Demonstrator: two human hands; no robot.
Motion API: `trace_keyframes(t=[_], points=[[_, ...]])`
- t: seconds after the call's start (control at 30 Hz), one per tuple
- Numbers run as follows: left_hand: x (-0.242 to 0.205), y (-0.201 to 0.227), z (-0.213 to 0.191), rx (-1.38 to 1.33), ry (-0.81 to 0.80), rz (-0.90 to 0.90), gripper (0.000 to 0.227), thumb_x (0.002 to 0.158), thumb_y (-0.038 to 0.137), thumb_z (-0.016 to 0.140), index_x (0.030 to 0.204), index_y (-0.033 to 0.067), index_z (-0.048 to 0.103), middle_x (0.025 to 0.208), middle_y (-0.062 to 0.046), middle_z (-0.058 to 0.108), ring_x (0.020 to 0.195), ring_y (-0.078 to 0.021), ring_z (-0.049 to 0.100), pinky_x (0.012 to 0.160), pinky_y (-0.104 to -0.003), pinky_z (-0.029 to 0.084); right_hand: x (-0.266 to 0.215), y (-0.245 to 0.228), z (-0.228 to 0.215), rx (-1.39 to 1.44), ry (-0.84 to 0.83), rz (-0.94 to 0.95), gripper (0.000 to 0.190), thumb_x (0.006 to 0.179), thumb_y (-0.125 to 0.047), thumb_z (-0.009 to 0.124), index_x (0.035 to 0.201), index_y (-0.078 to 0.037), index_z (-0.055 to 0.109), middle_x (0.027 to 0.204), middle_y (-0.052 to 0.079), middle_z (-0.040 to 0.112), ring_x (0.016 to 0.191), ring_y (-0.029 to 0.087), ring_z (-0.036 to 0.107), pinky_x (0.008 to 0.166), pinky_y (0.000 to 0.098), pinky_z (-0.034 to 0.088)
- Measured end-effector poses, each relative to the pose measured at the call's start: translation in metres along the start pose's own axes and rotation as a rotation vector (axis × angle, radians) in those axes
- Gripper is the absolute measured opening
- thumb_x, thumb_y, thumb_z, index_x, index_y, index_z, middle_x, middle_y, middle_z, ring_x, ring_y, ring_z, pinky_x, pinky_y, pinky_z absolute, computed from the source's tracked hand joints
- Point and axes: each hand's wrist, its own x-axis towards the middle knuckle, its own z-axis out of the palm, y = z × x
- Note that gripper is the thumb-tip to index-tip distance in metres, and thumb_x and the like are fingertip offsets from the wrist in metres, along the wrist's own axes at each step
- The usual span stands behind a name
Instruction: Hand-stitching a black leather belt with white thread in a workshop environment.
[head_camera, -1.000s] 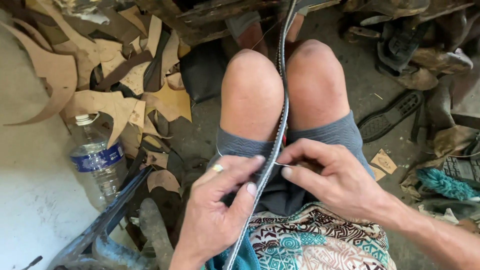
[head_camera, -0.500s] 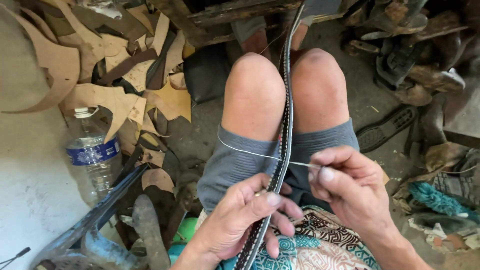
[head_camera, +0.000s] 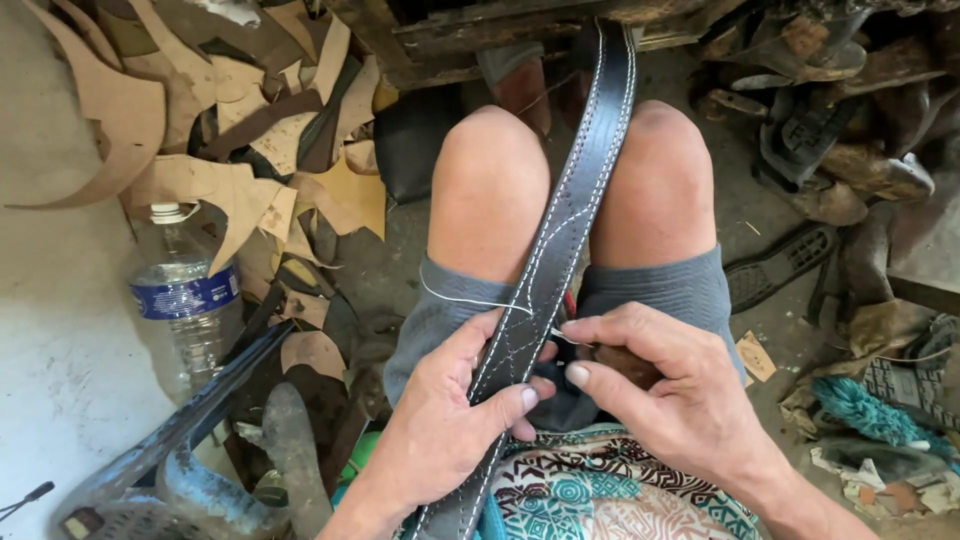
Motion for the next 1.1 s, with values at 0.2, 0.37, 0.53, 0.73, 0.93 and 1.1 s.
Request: trace_keyframes(t=[0.2, 0.37, 0.53, 0.73, 0.93, 1.1], points=[[0.001, 0.006, 0.000, 0.047, -0.007, 0.019, 0.047, 0.086, 0.008, 0.065, 0.133, 0.0109, 0.061, 0.119, -0.007, 0.077, 0.093, -0.0162, 0.080, 0.063, -0.026, 0.069, 0.004, -0.002, 0.005, -0.060, 0.035, -0.025, 0.022, 0.087, -0.014, 0.071, 0.107, -0.011, 0.076, 0.093, -0.001, 0.078, 0.054, 0.006, 0.059, 0.050, 0.0213, 0.047], [0.003, 0.001, -0.001, 0.043, -0.014, 0.044, 0.046, 0.086, 0.005, 0.065, 0.132, 0.0098, 0.061, 0.113, -0.007, 0.077, 0.093, -0.0145, 0.079, 0.064, -0.027, 0.070, 0.008, -0.005, 0.012, -0.047, 0.050, -0.075, 0.019, 0.088, -0.011, 0.071, 0.106, -0.010, 0.075, 0.092, 0.000, 0.076, 0.062, 0.007, 0.064, 0.055, 0.0207, 0.050], [0.004, 0.001, 0.000, 0.051, -0.002, 0.039, 0.049, 0.086, 0.006, 0.066, 0.135, 0.0105, 0.061, 0.109, -0.006, 0.077, 0.093, -0.0122, 0.078, 0.064, -0.027, 0.070, 0.009, -0.007, 0.014, -0.073, 0.050, -0.087, 0.018, 0.089, -0.012, 0.070, 0.107, -0.010, 0.074, 0.094, 0.001, 0.075, 0.065, 0.008, 0.066, 0.058, 0.0201, 0.053], [0.006, -0.002, 0.002, 0.092, 0.031, 0.039, 0.052, 0.086, 0.005, 0.072, 0.136, 0.0151, 0.064, 0.104, 0.000, 0.075, 0.072, -0.0069, 0.066, 0.060, -0.025, 0.070, 0.008, -0.013, 0.018, -0.191, 0.056, -0.125, 0.019, 0.094, -0.013, 0.062, 0.110, -0.008, 0.071, 0.098, 0.004, 0.073, 0.080, 0.015, 0.072, 0.074, 0.0274, 0.058], [0.007, 0.000, 0.003, 0.101, 0.057, 0.019, 0.059, 0.085, 0.005, 0.074, 0.142, 0.0163, 0.063, 0.108, 0.001, 0.075, 0.060, -0.0056, 0.061, 0.054, -0.021, 0.066, 0.012, -0.017, 0.019, -0.447, -0.005, -0.221, 0.024, 0.097, -0.012, 0.059, 0.119, -0.006, 0.064, 0.092, 0.005, 0.062, 0.080, 0.022, 0.067, 0.068, 0.0347, 0.057], [0.010, -0.007, 0.002, 0.161, 0.095, -0.015, 0.064, 0.084, 0.003, 0.076, 0.145, 0.0193, 0.061, 0.094, -0.001, 0.073, 0.047, -0.0094, 0.064, 0.048, -0.022, 0.059, 0.028, -0.011, 0.013, -0.705, -0.279, -0.268, 0.009, 0.092, -0.016, 0.058, 0.091, -0.013, 0.049, 0.082, 0.005, 0.054, 0.066, 0.027, 0.063, 0.052, 0.0436, 0.055]])
